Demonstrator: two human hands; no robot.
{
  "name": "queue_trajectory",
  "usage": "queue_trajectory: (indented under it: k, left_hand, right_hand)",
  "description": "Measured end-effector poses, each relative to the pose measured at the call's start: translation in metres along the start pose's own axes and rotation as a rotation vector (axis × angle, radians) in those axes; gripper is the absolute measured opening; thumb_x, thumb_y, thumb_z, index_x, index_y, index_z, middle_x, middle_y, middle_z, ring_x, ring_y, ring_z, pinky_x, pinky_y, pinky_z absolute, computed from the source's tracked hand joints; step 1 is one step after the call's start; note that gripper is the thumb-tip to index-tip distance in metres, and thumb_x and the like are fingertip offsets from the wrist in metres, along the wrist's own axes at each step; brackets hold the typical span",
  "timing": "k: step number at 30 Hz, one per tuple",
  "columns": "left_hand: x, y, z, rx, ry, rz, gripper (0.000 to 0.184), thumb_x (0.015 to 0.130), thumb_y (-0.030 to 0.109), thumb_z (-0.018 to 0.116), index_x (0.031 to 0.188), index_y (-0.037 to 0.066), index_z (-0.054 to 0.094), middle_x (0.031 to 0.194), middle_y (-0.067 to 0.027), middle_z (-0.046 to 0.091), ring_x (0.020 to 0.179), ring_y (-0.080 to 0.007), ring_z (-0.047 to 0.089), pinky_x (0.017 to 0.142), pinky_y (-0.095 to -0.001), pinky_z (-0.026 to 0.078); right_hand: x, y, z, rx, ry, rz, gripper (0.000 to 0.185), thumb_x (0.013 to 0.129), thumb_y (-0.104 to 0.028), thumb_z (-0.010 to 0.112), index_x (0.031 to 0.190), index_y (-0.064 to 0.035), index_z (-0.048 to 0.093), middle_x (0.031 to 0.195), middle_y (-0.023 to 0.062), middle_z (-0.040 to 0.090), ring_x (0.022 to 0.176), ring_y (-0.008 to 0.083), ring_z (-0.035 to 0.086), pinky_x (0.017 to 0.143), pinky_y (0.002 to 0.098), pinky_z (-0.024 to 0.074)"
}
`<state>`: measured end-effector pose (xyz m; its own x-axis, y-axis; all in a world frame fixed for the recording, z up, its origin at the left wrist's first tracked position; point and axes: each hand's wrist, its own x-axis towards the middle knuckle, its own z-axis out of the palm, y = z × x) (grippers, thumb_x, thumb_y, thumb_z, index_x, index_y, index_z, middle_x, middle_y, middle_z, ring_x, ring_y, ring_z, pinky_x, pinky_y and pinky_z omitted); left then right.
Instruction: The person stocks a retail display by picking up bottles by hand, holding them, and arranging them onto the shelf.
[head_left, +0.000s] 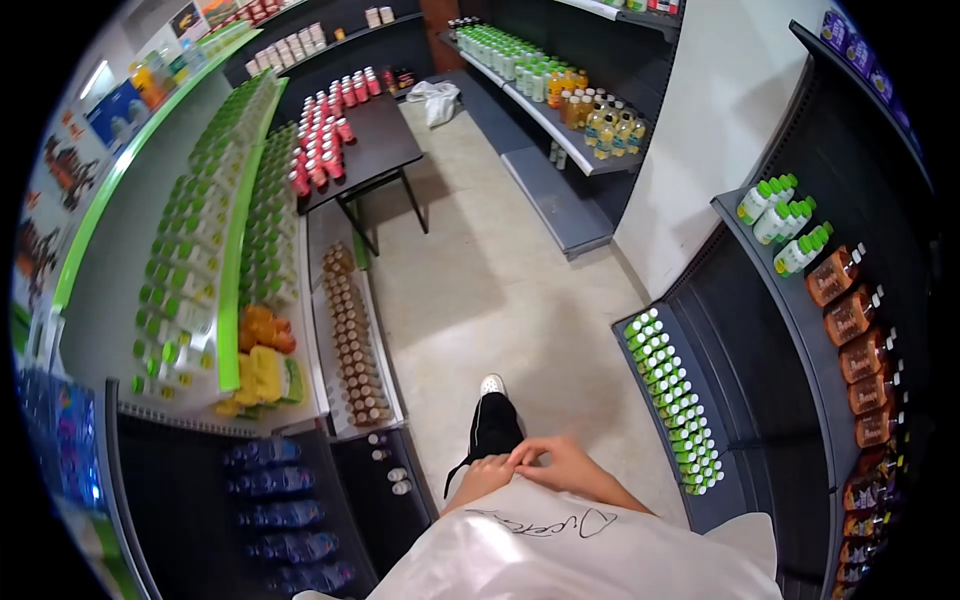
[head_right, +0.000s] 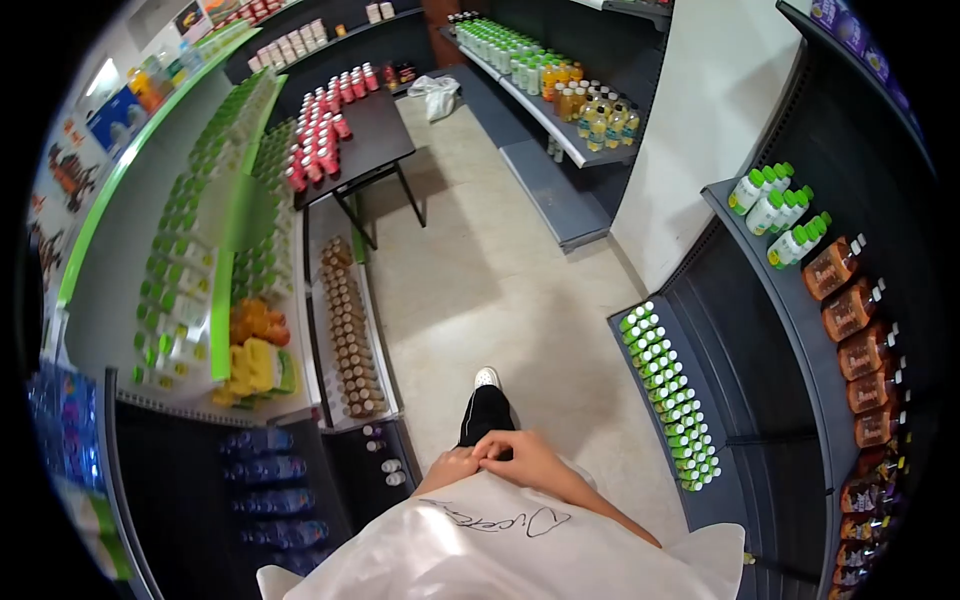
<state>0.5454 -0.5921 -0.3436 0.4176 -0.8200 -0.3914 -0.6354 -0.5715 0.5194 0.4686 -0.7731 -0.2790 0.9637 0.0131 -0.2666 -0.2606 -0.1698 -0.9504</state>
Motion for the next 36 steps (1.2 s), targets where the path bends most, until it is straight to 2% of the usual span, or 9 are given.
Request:
queue_trajectory:
  k: [3, 7, 10, 13, 16, 21, 24, 27, 36]
  left_hand:
    - [0.045, -0.026, -0.029, 0.072, -0.039, 0.132, 0.041, 0.090, 0.036, 0.054, 0.119, 0.007, 0.059, 0.111, -0.0141, 0.065, 0.102, -0.0335, 0.064, 0.088, -0.0468, 0.050]
    - [0.115, -0.040, -0.116, 0.288, -0.114, -0.005, 0.044, 0.091, 0.038, 0.055, 0.123, 0.009, 0.060, 0.118, -0.0116, 0.061, 0.110, -0.0318, 0.060, 0.090, -0.0455, 0.047]
    - [0.164, -0.046, -0.194, 0.224, 0.092, 0.093, 0.047, 0.090, 0.037, 0.060, 0.126, 0.008, 0.056, 0.117, -0.0121, 0.061, 0.110, -0.0323, 0.059, 0.092, -0.0456, 0.046]
    - [0.200, -0.043, -0.256, 0.091, 0.260, 0.116, 0.059, 0.091, 0.038, 0.061, 0.138, 0.004, 0.048, 0.130, -0.0153, 0.057, 0.121, -0.0346, 0.053, 0.102, -0.0463, 0.039]
    - [0.232, -0.070, -0.270, 0.009, 0.289, 0.136, 0.061, 0.091, 0.038, 0.062, 0.139, 0.005, 0.045, 0.131, -0.0167, 0.056, 0.121, -0.0354, 0.052, 0.102, -0.0464, 0.039]
    - [0.265, -0.119, -0.245, 0.117, 0.003, 0.050, 0.056, 0.090, 0.043, 0.055, 0.136, 0.013, 0.047, 0.121, -0.0131, 0.062, 0.109, -0.0343, 0.062, 0.090, -0.0503, 0.047]
    - [0.289, -0.137, -0.255, 0.105, -0.171, 0.004, 0.055, 0.089, 0.043, 0.054, 0.136, 0.014, 0.047, 0.120, -0.0134, 0.063, 0.111, -0.0342, 0.062, 0.091, -0.0498, 0.047]
    - [0.331, -0.139, -0.284, 0.160, -0.213, -0.056, 0.054, 0.090, 0.039, 0.053, 0.138, 0.014, 0.046, 0.121, -0.0136, 0.063, 0.112, -0.0343, 0.061, 0.092, -0.0493, 0.047]
    - [0.509, -0.172, -0.403, 0.221, 0.023, -0.043, 0.052, 0.091, 0.033, 0.053, 0.139, 0.013, 0.047, 0.121, -0.0131, 0.063, 0.111, -0.0331, 0.061, 0.092, -0.0479, 0.047]
  right_hand:
    - [0.044, 0.007, -0.023, 0.163, -0.027, 0.050, 0.016, 0.084, -0.010, 0.072, 0.099, -0.0050, 0.073, 0.091, 0.0038, 0.073, 0.080, 0.0121, 0.065, 0.077, 0.0265, 0.0507]
    - [0.127, -0.037, -0.071, 0.130, -0.023, 0.151, 0.018, 0.085, -0.012, 0.072, 0.102, -0.0055, 0.072, 0.090, 0.0031, 0.072, 0.086, 0.0105, 0.064, 0.082, 0.0278, 0.0498]
    - [0.195, -0.073, -0.119, 0.170, -0.022, -0.188, 0.019, 0.085, -0.011, 0.070, 0.102, -0.0040, 0.069, 0.090, 0.0068, 0.072, 0.088, 0.0124, 0.065, 0.081, 0.0287, 0.0493]
    - [0.252, -0.095, -0.164, 0.149, 0.086, -0.294, 0.017, 0.086, -0.007, 0.063, 0.103, -0.0045, 0.068, 0.085, 0.0026, 0.067, 0.087, 0.0107, 0.061, 0.085, 0.0286, 0.0469]
    - [0.283, -0.096, -0.190, 0.197, 0.131, -0.343, 0.019, 0.086, -0.001, 0.059, 0.103, -0.0046, 0.067, 0.085, 0.0000, 0.061, 0.084, 0.0085, 0.056, 0.085, 0.0273, 0.0452]
    - [0.322, -0.062, -0.204, 0.443, 0.054, -0.243, 0.021, 0.086, 0.003, 0.061, 0.105, -0.0042, 0.065, 0.090, -0.0012, 0.060, 0.084, 0.0070, 0.054, 0.085, 0.0257, 0.0440]
    - [0.355, -0.057, -0.203, 0.531, 0.036, -0.086, 0.020, 0.087, 0.001, 0.064, 0.105, -0.0045, 0.064, 0.088, -0.0009, 0.060, 0.084, 0.0071, 0.056, 0.084, 0.0259, 0.0446]
    - [0.402, -0.059, -0.228, 0.472, 0.019, -0.095, 0.016, 0.087, -0.002, 0.068, 0.102, -0.0036, 0.065, 0.091, 0.0017, 0.065, 0.089, 0.0092, 0.060, 0.085, 0.0269, 0.0463]
    - [0.571, -0.088, -0.385, 0.388, 0.151, -0.175, 0.013, 0.086, -0.007, 0.072, 0.098, -0.0042, 0.067, 0.089, 0.0006, 0.068, 0.085, 0.0083, 0.063, 0.081, 0.0252, 0.0486]
